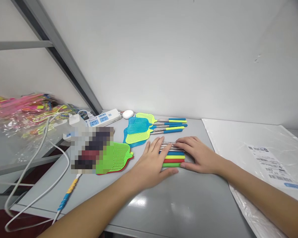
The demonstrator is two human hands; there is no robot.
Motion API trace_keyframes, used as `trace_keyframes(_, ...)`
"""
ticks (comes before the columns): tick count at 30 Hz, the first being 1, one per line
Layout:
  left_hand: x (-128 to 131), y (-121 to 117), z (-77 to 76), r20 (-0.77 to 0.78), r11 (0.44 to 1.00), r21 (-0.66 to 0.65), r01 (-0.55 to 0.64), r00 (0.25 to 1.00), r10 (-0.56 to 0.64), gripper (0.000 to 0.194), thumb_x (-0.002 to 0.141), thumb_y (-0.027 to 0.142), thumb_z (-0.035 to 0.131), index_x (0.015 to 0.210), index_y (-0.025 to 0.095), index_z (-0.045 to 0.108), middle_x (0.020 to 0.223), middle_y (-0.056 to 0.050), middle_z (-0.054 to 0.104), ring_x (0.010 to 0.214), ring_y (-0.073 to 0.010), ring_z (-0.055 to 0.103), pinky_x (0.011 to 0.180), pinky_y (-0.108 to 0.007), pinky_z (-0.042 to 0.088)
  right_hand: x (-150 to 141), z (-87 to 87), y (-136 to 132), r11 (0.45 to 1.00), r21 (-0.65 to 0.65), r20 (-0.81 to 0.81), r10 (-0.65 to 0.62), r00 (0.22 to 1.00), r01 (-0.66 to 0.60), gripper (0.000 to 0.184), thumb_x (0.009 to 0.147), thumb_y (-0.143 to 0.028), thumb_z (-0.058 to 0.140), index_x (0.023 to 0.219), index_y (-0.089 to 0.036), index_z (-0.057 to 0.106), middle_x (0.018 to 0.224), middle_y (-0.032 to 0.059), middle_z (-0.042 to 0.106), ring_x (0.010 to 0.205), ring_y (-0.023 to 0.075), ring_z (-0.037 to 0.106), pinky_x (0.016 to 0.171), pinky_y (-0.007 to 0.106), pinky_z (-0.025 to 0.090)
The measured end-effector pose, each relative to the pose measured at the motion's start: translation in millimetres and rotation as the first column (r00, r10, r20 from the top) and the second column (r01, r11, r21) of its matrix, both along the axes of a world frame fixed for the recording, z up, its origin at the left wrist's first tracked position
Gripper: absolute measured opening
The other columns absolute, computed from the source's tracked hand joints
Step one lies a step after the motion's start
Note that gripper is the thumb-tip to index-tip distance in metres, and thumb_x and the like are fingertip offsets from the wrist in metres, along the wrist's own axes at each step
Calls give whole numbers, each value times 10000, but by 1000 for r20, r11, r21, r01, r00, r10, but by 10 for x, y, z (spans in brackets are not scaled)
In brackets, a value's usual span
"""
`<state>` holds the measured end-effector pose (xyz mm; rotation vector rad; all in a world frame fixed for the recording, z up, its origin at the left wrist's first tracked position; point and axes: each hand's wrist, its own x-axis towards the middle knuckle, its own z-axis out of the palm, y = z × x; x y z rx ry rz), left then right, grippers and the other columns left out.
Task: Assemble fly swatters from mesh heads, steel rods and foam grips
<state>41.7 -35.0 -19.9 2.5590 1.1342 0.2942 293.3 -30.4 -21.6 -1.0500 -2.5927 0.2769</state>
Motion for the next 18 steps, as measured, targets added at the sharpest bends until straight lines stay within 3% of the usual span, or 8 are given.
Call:
trace_keyframes(3,-71,-11,74,-8,999,30,27,1000,-27,857,856,744,429,1536,250,263,1642,-125,65,1496,-369,26,1172,-592,191,14,2,-4,1000,0,-19,-16,1000,16,483,922,-307,506,1392,-221,436,1344,136,526,1231,292,474,1022,489,381)
trace_keyframes(7,-149,-8,144,-48,995,102,23,999,-19,917,817,778,452,1549,277,219,1648,-81,-43,1491,-383,-52,1170,-605,172,29,-5,-8,1000,21,-44,-16,999,17,553,857,-160,484,1402,-209,399,1368,135,504,1267,287,440,1046,501,363)
trace_keyframes(12,-185,6,97,-134,992,129,-8,991,26,1003,817,819,352,1567,181,160,1638,-149,5,1483,-401,-64,1164,-634,102,25,-40,8,997,71,-43,-39,998,42,618,784,-75,458,1387,-183,377,1354,144,510,1247,285,448,1054,522,343)
trace_keyframes(18,-117,-58,38,-213,990,138,-25,975,54,992,847,802,286,1554,111,199,1619,-199,90,1483,-407,-26,1154,-653,104,0,-60,1,991,114,-37,-68,997,72,603,777,-72,477,1364,-176,390,1330,148,525,1222,287,465,1047,522,348)
